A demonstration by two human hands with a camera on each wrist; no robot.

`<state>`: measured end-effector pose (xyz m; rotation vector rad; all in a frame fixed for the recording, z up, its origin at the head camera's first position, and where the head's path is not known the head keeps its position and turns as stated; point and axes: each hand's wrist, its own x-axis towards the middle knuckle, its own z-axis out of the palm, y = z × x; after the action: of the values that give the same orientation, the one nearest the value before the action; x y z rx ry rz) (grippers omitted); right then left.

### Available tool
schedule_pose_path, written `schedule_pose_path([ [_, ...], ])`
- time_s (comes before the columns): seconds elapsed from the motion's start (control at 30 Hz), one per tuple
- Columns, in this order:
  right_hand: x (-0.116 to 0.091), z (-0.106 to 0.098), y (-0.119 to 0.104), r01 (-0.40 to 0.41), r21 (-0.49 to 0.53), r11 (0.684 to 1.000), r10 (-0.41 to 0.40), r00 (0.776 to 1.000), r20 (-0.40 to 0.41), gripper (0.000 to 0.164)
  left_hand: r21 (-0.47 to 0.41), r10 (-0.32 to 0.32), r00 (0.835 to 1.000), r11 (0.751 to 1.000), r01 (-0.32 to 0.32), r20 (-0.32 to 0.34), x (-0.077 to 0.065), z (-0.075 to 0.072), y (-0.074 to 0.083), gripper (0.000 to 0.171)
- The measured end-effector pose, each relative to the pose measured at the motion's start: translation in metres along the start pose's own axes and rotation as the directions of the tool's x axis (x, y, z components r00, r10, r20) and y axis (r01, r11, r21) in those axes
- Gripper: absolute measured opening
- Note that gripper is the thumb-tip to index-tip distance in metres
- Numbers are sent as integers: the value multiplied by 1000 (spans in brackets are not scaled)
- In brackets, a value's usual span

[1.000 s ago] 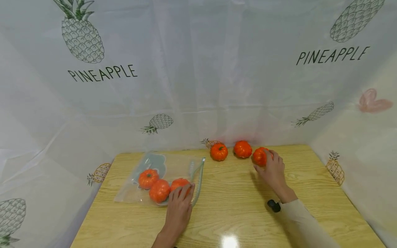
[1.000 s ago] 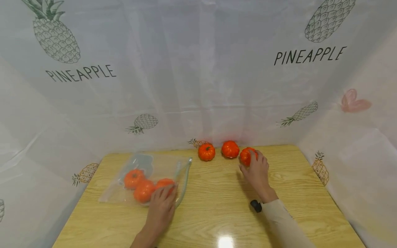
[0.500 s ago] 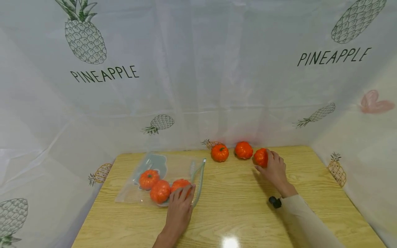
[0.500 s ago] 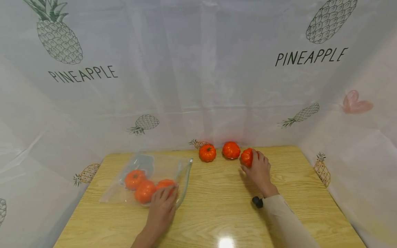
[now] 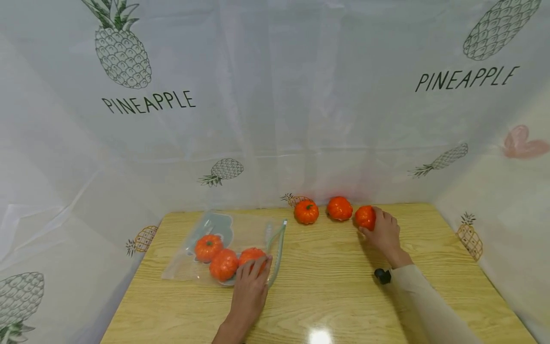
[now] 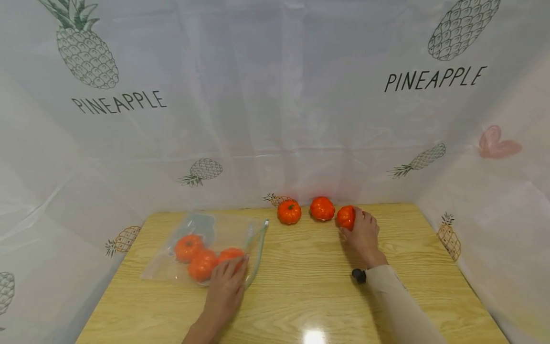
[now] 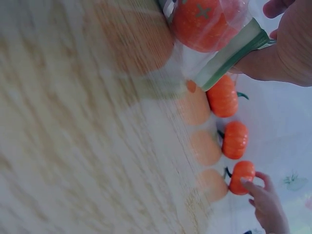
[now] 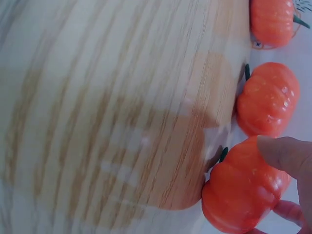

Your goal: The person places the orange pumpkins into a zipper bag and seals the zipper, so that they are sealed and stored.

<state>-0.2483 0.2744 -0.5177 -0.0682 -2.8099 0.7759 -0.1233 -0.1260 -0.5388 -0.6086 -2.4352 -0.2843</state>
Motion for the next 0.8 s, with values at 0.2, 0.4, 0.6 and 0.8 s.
schedule_pose_path([
  [0.2,-1,-2,0,-20,-22,1000,21,999,28,77,-4,-4,1000,1000,4,13,0,-1,0,77],
  [0.4,-17,0,-4,6,6,1000,-6,1000,-9,79,-2,-8,1000,1000,8,23,1,-1,1,79],
  [0.6,-44,4,-20,63,60,996,-61,997,-35,78,3,-14,999,1000,14,36,1,-2,2,82],
  [0.8,-68,16,-47,148,103,984,-146,989,-32,79,-6,-19,999,1000,19,28,2,-3,2,79],
])
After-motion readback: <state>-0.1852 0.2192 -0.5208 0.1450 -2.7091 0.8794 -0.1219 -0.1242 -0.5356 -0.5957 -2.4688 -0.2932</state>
